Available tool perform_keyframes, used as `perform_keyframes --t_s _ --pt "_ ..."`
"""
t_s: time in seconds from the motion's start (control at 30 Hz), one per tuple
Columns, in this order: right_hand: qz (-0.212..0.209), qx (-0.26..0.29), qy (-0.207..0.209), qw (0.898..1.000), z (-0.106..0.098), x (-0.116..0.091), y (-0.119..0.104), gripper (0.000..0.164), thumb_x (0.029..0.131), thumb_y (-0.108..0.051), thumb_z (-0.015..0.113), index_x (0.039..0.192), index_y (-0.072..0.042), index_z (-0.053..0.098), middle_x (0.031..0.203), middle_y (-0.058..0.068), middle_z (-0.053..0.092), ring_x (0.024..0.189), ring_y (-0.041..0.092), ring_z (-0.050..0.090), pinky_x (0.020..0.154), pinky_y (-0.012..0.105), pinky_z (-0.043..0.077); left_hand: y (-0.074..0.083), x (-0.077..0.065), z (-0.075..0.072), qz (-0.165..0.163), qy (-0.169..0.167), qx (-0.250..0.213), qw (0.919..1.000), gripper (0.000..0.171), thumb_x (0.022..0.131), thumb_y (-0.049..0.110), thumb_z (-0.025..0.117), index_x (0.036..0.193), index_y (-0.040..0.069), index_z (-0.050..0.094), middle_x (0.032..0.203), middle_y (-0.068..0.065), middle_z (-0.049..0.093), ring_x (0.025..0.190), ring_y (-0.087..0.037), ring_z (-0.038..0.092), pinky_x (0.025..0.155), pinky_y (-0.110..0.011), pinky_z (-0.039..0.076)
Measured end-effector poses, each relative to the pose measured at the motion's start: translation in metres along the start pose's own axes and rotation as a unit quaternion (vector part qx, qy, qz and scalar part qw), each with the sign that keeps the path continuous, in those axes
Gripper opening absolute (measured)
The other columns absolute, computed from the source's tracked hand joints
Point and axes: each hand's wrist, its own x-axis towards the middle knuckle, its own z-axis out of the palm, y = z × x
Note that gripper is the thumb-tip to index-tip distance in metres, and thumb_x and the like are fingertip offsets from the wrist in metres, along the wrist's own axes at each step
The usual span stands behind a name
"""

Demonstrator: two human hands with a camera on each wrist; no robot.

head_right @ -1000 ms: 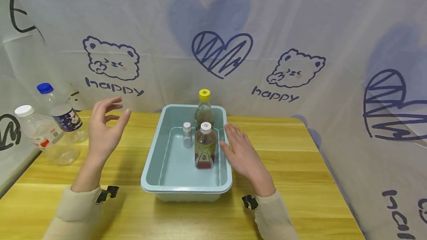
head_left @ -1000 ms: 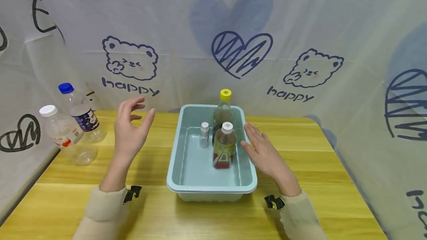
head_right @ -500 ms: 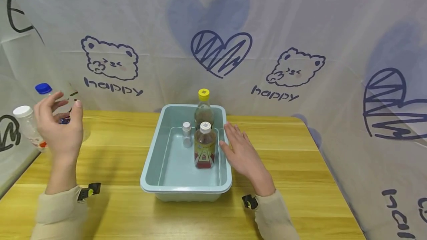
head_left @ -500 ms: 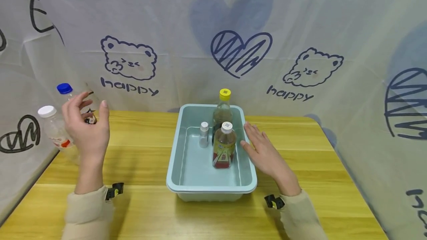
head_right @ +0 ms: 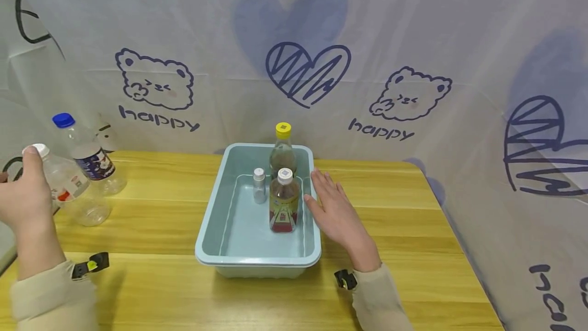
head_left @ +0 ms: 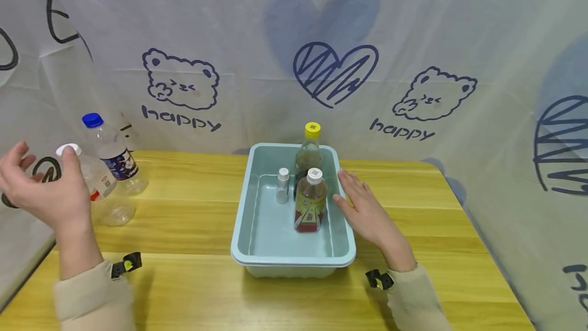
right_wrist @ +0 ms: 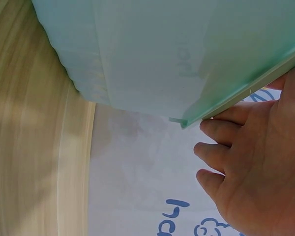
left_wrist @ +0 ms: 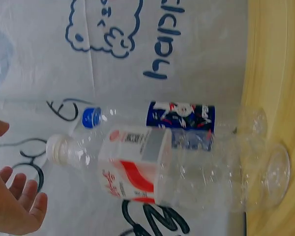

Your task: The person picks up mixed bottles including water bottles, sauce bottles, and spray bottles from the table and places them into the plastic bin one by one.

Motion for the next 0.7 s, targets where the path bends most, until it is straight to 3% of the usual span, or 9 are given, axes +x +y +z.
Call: perform_keyframes --t_s 0.23,0.37,0.53,0.7 --pt "0.001 -0.001 0.0 1.0 0.0 0.001 -0.001 0.065 0.113 -0.038 0.04 0.165 -0.003 0.02 0.172 0.012 0.016 0.159 0.036 0.012 0.128 0.059 0.008 -0.02 0.011 -0.009 -0.088 -0.037 0.0 0.9954 0.064 0.093 0.04 0.076 0.15 0.024 0.05 0.146 0.015 0.048 0.13 0.002 0.04 0.108 -0.018 0.032" --pt "0.007 0.001 -0.005 1.0 0.0 0.001 -0.001 0.065 0.113 -0.038 0.04 0.165 -0.004 0.02 0.172 0.011 0.015 0.159 0.034 0.012 0.128 0.059 0.007 -0.023 0.014 -0.01 -0.145 -0.079 0.0 0.9863 0.073 0.09 0.035 0.08 0.153 0.026 0.046 0.151 0.014 0.044 0.138 0.0 0.036 0.116 -0.02 0.029" --pt "0.005 0.001 -0.002 1.0 0.001 0.001 0.0 0.065 0.113 -0.037 0.04 0.165 -0.003 0.02 0.172 0.011 0.016 0.159 0.034 0.012 0.128 0.059 0.008 -0.029 0.017 -0.01 -0.216 -0.15 0.013 0.9647 0.082 0.088 0.029 0.079 0.158 0.029 0.037 0.159 0.011 0.036 0.148 -0.007 0.03 0.122 -0.021 0.024" --pt "0.001 0.003 0.001 1.0 0.001 0.001 0.001 0.065 0.113 -0.037 0.04 0.164 -0.003 0.02 0.172 0.011 0.016 0.159 0.034 0.012 0.128 0.059 0.007 -0.038 0.02 -0.007 -0.244 -0.226 0.038 0.9424 0.086 0.087 0.022 0.076 0.161 0.027 0.033 0.166 0.002 0.03 0.152 -0.013 0.026 0.124 -0.027 0.024"
